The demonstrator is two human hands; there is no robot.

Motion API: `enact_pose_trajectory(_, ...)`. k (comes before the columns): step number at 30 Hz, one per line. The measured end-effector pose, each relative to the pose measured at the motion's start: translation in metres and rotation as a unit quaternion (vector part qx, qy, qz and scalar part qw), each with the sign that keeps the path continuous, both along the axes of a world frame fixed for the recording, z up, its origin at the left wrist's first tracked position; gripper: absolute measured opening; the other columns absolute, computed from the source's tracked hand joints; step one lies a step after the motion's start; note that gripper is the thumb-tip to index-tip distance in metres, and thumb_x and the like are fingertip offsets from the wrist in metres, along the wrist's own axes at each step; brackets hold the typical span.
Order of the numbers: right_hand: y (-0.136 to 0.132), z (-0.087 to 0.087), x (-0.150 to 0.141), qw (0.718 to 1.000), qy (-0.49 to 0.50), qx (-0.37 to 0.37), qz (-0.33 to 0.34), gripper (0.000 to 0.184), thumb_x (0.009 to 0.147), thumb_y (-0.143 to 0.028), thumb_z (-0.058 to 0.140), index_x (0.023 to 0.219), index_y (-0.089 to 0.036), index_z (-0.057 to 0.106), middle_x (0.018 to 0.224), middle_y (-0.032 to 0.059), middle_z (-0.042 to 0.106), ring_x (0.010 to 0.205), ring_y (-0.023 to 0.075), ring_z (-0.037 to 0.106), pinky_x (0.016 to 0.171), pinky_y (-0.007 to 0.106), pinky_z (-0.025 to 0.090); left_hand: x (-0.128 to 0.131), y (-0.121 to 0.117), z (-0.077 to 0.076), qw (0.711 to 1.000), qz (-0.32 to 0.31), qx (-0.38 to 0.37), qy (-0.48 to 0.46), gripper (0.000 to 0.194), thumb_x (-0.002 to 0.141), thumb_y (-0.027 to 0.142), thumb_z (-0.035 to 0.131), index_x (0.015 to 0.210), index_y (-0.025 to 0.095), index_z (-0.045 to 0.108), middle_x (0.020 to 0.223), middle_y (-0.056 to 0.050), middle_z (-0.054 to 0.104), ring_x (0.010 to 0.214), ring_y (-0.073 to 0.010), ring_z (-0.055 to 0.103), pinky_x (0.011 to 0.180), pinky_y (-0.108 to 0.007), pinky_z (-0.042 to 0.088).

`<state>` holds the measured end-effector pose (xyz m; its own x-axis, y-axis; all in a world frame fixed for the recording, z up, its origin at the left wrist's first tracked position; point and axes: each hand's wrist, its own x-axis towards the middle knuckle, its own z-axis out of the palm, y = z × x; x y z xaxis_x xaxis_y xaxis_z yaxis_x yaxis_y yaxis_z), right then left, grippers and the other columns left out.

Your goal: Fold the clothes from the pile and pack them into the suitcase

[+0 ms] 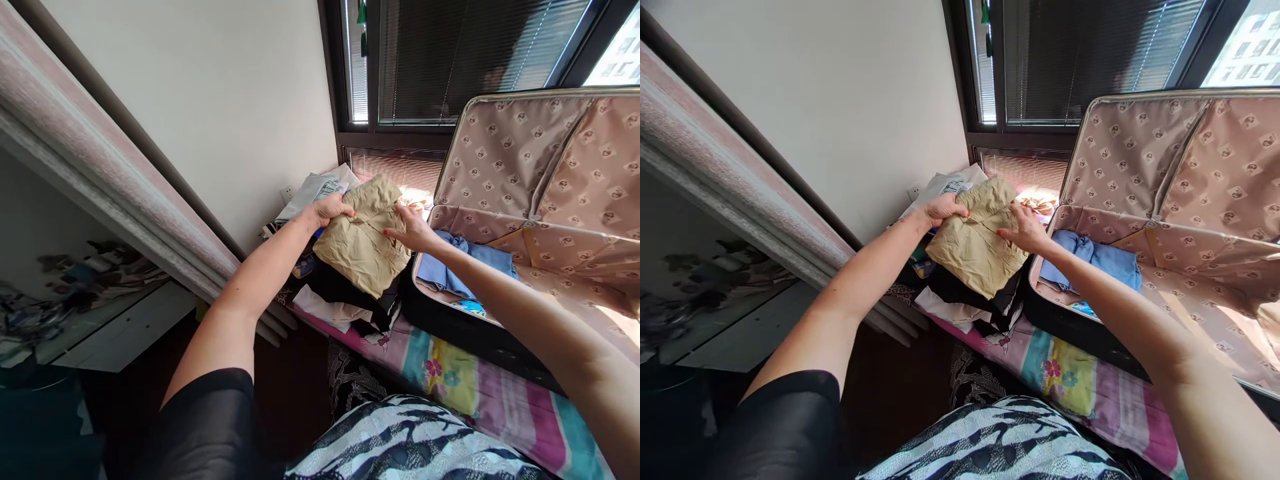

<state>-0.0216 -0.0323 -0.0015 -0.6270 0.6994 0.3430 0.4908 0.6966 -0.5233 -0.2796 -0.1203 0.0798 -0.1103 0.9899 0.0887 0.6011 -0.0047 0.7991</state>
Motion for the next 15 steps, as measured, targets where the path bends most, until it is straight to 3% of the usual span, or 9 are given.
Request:
enact_pose_trajectory(2, 0.006, 0.019, 0.005, 0.998, 0.069, -0.010, 0.000, 0.102, 0.087, -0.060, 0.083, 0.172, -0.020, 0.043, 0.161, 0.0236, 0.053, 0.147, 0.0447, 0.052, 0.125, 0.065, 0.042, 0.005, -0.007, 0.038, 0.999, 0.006, 0.029, 0.013, 0.032, 0.069, 0.006, 0.075, 0.100, 0.014, 0.079, 0.093, -0.006, 0.078, 0.096, -0.0281, 0.078, 0.091, -0.041, 0.064)
enact_pose_trajectory(5, 0.012, 0.045, 0.006, 0.987, 0.160, -0.014, 0.019, 0.108, 0.086, -0.061, 0.084, 0.175, -0.025, 0.035, 0.161, 0.0201, 0.051, 0.140, 0.0424, 0.057, 0.113, 0.062, 0.055, 0.025, -0.025, 0.101, 0.979, 0.005, 0.120, 0.164, 0.030, 0.076, 0.006, 0.070, 0.104, 0.015, 0.076, 0.095, -0.003, 0.075, 0.106, -0.0271, 0.075, 0.097, -0.037, 0.059)
enact_pose_trajectory(7, 0.013, 0.060, 0.008, 0.979, 0.198, 0.033, 0.026, 0.111, 0.089, -0.063, 0.082, 0.179, -0.029, 0.025, 0.168, 0.0181, 0.043, 0.144, 0.0420, 0.054, 0.107, 0.059, 0.059, 0.043, -0.041, 0.135, 0.935, 0.035, 0.166, 0.311, 0.031, 0.082, 0.003, 0.064, 0.107, 0.018, 0.075, 0.097, -0.004, 0.073, 0.112, -0.0279, 0.073, 0.100, -0.036, 0.056)
enact_pose_trajectory(9, 0.012, 0.072, 0.012, 0.971, 0.217, 0.101, 0.022, 0.111, 0.094, -0.063, 0.076, 0.181, -0.032, 0.013, 0.175, 0.0169, 0.034, 0.149, 0.0418, 0.048, 0.107, 0.058, 0.059, 0.061, -0.058, 0.151, 0.872, 0.084, 0.201, 0.439, 0.037, 0.091, 0.001, 0.056, 0.119, 0.018, 0.073, 0.100, -0.007, 0.073, 0.111, -0.0297, 0.074, 0.098, -0.039, 0.054)
enact_pose_trajectory(10, 0.009, 0.075, 0.016, 0.967, 0.219, 0.128, 0.016, 0.111, 0.097, -0.062, 0.073, 0.181, -0.033, 0.007, 0.177, 0.0167, 0.030, 0.151, 0.0418, 0.046, 0.108, 0.058, 0.059, 0.069, -0.065, 0.148, 0.844, 0.098, 0.213, 0.482, 0.038, 0.096, 0.003, 0.052, 0.126, 0.017, 0.071, 0.104, -0.009, 0.073, 0.108, -0.0302, 0.074, 0.095, -0.040, 0.054)
enact_pose_trajectory(12, 0.000, 0.074, 0.026, 0.963, 0.212, 0.166, -0.010, 0.114, 0.099, -0.063, 0.070, 0.181, -0.033, -0.003, 0.179, 0.0173, 0.024, 0.155, 0.0435, 0.042, 0.111, 0.060, 0.056, 0.081, -0.077, 0.123, 0.816, 0.085, 0.218, 0.528, 0.038, 0.107, 0.009, 0.040, 0.131, 0.017, 0.069, 0.113, -0.013, 0.074, 0.106, -0.0299, 0.074, 0.092, -0.041, 0.053)
enact_pose_trajectory(15, -0.026, 0.047, 0.041, 0.965, 0.142, 0.216, -0.054, 0.121, 0.095, -0.061, 0.075, 0.182, -0.028, -0.003, 0.182, 0.0204, 0.018, 0.162, 0.0501, 0.029, 0.117, 0.069, 0.047, 0.090, -0.091, 0.041, 0.823, 0.017, 0.191, 0.535, 0.044, 0.112, 0.014, 0.029, 0.117, 0.021, 0.072, 0.123, -0.016, 0.076, 0.106, -0.0287, 0.073, 0.091, -0.042, 0.052)
